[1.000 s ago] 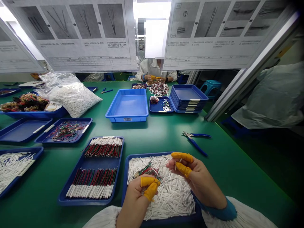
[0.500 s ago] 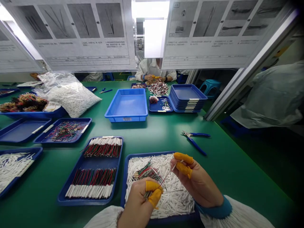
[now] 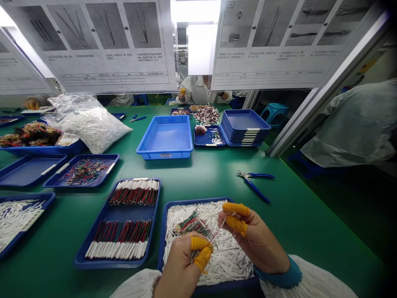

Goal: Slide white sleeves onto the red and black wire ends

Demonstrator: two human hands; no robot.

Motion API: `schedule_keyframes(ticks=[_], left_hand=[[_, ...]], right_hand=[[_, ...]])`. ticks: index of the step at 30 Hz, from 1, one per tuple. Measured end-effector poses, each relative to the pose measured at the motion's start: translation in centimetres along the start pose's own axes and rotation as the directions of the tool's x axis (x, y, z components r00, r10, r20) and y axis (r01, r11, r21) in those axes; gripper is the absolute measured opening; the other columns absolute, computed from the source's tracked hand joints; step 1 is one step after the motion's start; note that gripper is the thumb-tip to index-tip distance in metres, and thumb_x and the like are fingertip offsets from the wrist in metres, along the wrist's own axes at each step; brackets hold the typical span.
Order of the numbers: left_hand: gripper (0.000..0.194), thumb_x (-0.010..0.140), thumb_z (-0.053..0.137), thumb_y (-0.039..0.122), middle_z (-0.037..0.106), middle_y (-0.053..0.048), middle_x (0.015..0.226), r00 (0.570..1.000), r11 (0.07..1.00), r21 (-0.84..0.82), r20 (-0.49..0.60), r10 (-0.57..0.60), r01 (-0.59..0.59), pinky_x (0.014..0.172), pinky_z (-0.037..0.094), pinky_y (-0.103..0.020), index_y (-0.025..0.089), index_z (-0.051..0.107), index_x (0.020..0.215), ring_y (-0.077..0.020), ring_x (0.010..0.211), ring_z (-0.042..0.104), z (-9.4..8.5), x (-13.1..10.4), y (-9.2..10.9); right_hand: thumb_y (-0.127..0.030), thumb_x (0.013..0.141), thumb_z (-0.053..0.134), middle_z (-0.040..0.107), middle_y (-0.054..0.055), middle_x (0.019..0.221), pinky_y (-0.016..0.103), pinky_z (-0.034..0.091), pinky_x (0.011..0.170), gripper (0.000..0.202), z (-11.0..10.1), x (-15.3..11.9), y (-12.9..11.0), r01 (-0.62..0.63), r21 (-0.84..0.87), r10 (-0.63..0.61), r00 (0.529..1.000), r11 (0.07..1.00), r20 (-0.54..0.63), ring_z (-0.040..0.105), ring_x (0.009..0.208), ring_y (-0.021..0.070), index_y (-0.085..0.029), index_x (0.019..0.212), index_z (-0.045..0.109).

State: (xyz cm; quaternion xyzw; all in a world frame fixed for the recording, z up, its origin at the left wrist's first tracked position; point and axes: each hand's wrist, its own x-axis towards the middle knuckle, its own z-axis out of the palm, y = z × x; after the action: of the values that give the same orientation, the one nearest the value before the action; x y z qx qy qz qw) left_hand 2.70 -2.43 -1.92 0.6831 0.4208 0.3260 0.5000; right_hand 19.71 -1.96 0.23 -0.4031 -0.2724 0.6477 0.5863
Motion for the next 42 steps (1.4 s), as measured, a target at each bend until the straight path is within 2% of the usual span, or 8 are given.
schedule_keyframes(ticks=[4,8,13,19,25,30,34,42], left_hand=[[0.013,0.078,0.055,0.016,0.064,-0.006,0.072,1.000,1.000,-0.027,-0.018,0.007,-0.008,0.061,0.044,-0.023,0.014,0.065,0.069,-0.0163,0.065,0.057,-0.1,0.0,0.3],[0.013,0.077,0.057,0.016,0.064,-0.005,0.073,0.998,0.996,-0.090,-0.058,-0.010,0.005,0.062,0.044,-0.022,0.015,0.066,0.069,-0.0163,0.066,0.057,-0.2,0.0,0.2],[0.011,0.075,0.059,0.019,0.063,-0.005,0.074,0.989,0.968,-0.241,-0.113,-0.099,0.069,0.058,0.045,-0.022,0.014,0.067,0.069,-0.0157,0.064,0.055,-0.2,0.0,-0.5],[0.013,0.071,0.060,0.019,0.061,-0.004,0.066,0.982,0.960,-0.259,-0.123,-0.142,0.106,0.055,0.043,-0.023,0.014,0.064,0.059,-0.0152,0.060,0.052,-0.1,0.2,-0.3],[0.021,0.072,0.060,0.021,0.061,-0.004,0.070,0.982,0.958,-0.268,-0.123,-0.142,0.105,0.056,0.043,-0.023,0.015,0.059,0.052,-0.0151,0.061,0.053,0.0,0.2,-0.2],[0.010,0.074,0.059,0.020,0.063,-0.004,0.072,0.995,0.975,-0.213,-0.067,-0.073,0.058,0.060,0.045,-0.024,0.016,0.063,0.066,-0.0161,0.065,0.056,0.2,0.0,-0.2],[0.002,0.068,0.063,0.015,0.066,-0.006,0.079,0.986,0.987,-0.159,-0.160,-0.044,0.018,0.071,0.046,-0.027,0.016,0.063,0.070,-0.0188,0.074,0.059,0.3,0.1,-0.3],[0.009,0.074,0.060,0.014,0.065,-0.004,0.068,0.995,0.999,-0.043,-0.097,0.007,-0.011,0.058,0.045,-0.021,0.015,0.066,0.067,-0.0152,0.062,0.058,0.2,-0.1,0.2]], right_hand=[[-0.028,0.063,0.076,0.074,0.005,0.083,0.037,0.046,0.084,0.020,0.0,-0.2,-0.1,-0.018,-0.226,0.047,0.991,0.974,0.122,0.064,0.087,0.0221,-0.023,0.082,0.073],[-0.034,0.067,0.072,0.071,0.007,0.095,0.042,0.039,0.093,0.027,-0.2,-0.3,-0.2,-0.003,-0.331,0.060,0.985,0.943,0.162,0.061,0.098,0.0247,-0.023,0.092,0.069],[-0.034,0.067,0.072,0.070,0.005,0.082,0.036,0.048,0.079,0.019,0.1,-0.2,0.1,0.028,-0.373,0.039,0.985,0.927,0.171,0.062,0.083,0.0223,-0.024,0.083,0.072],[-0.033,0.072,0.066,0.063,0.005,0.069,0.035,0.048,0.067,0.014,0.5,-0.1,1.0,0.277,-0.507,-0.143,0.947,0.816,0.287,0.057,0.070,0.0210,-0.022,0.070,0.073],[-0.032,0.070,0.068,0.065,0.006,0.076,0.036,0.047,0.071,0.015,0.3,-0.2,1.4,0.251,-0.490,-0.138,0.957,0.835,0.256,0.059,0.074,0.0222,-0.023,0.081,0.073],[-0.031,0.070,0.068,0.063,0.005,0.072,0.035,0.048,0.069,0.010,0.2,-0.2,1.6,0.254,-0.450,-0.148,0.955,0.856,0.257,0.057,0.071,0.0209,-0.022,0.073,0.073],[-0.029,0.069,0.069,0.065,0.004,0.070,0.033,0.048,0.066,0.008,-0.3,0.0,1.6,0.210,-0.457,-0.140,0.973,0.864,0.182,0.058,0.068,0.0202,-0.023,0.074,0.073],[-0.022,0.069,0.067,0.058,0.002,0.062,0.030,0.043,0.057,0.008,0.3,-0.2,1.7,0.310,-0.551,-0.202,0.947,0.775,0.249,0.051,0.059,0.0172,-0.019,0.061,0.064]])
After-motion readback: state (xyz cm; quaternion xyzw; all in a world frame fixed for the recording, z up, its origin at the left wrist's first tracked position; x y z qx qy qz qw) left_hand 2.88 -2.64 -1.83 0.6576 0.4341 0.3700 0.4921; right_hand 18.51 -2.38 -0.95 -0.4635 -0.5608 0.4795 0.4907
